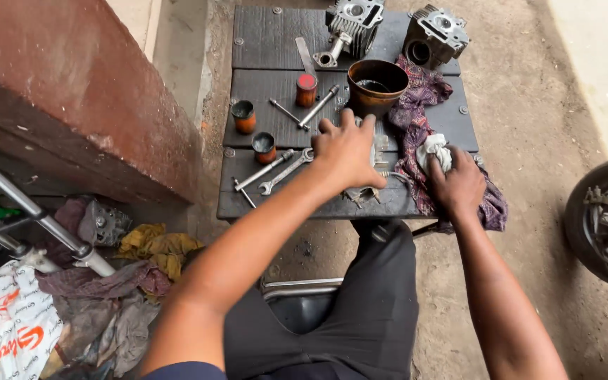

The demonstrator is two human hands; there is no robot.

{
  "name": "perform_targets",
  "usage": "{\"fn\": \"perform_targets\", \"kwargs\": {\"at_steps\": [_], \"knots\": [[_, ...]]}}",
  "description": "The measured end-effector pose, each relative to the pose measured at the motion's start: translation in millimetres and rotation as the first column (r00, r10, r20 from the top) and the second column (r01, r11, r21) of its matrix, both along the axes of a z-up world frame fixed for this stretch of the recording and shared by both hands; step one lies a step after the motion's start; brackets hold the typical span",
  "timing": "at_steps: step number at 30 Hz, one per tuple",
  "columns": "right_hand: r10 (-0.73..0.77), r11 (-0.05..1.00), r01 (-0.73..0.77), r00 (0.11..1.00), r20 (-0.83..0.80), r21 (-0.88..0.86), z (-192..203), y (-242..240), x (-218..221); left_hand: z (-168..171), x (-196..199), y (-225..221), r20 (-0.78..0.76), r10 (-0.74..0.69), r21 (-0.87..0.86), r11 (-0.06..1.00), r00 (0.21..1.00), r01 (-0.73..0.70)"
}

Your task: The recorder cleans and inspects motorcycle engine cylinder head and valve components on a workbench.

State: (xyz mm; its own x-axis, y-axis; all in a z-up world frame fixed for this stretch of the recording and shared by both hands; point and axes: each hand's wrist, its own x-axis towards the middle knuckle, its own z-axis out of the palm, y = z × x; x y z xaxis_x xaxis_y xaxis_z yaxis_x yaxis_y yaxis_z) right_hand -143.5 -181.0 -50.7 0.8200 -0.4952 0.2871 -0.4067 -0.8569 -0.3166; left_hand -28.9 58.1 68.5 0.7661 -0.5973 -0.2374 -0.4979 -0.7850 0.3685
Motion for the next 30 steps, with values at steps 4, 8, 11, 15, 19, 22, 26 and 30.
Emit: {"fn": "perform_targets", "kwargs": {"at_steps": [4,8,11,15,19,22,26,30], "knots": [[-0.011,1.000,0.011,1.000,0.015,0.026,-4.2,-5.1,-0.4,-45.0,-11.5,-9.7,0.084,-0.022,0.056,0.998,0.996,0.017],[-0.012,0.980,-0.010,0.994,0.108,0.200,-27.7,-25.9,3.7,-38.0,-13.0,22.1,0.001,0.035,-0.247,0.968,0.999,-0.034],[0.060,0.894,-0.208,0.933,0.355,0.397,-8.2,-12.6,13.3,-75.5,-4.1,42.4,0.052,0.021,-0.432,0.902,0.998,0.003],[0.142,0.797,-0.144,0.989,0.050,0.587,110.0,100.7,35.8,-132.8,-13.7,41.4,0.103,0.019,-0.713,0.698,0.995,0.060],[0.726,0.674,-0.739,0.667,0.169,0.022,42.6,103.1,69.0,-133.4,-31.3,31.6,0.011,0.093,-0.757,0.652,0.996,-0.053],[0.592,0.803,-0.574,0.799,-0.101,0.162,52.1,111.9,80.6,-127.9,-32.5,30.7,-0.091,0.105,-0.754,0.642,0.990,-0.137],[0.491,0.869,-0.461,0.851,-0.188,0.179,56.2,111.8,97.2,-139.0,-29.2,31.6,-0.023,0.108,-0.793,0.603,0.994,-0.084],[0.524,0.782,-0.496,0.851,0.033,0.377,38.7,91.7,115.6,-143.8,-32.2,31.8,-0.075,0.115,-0.784,0.606,0.991,-0.130]]}}
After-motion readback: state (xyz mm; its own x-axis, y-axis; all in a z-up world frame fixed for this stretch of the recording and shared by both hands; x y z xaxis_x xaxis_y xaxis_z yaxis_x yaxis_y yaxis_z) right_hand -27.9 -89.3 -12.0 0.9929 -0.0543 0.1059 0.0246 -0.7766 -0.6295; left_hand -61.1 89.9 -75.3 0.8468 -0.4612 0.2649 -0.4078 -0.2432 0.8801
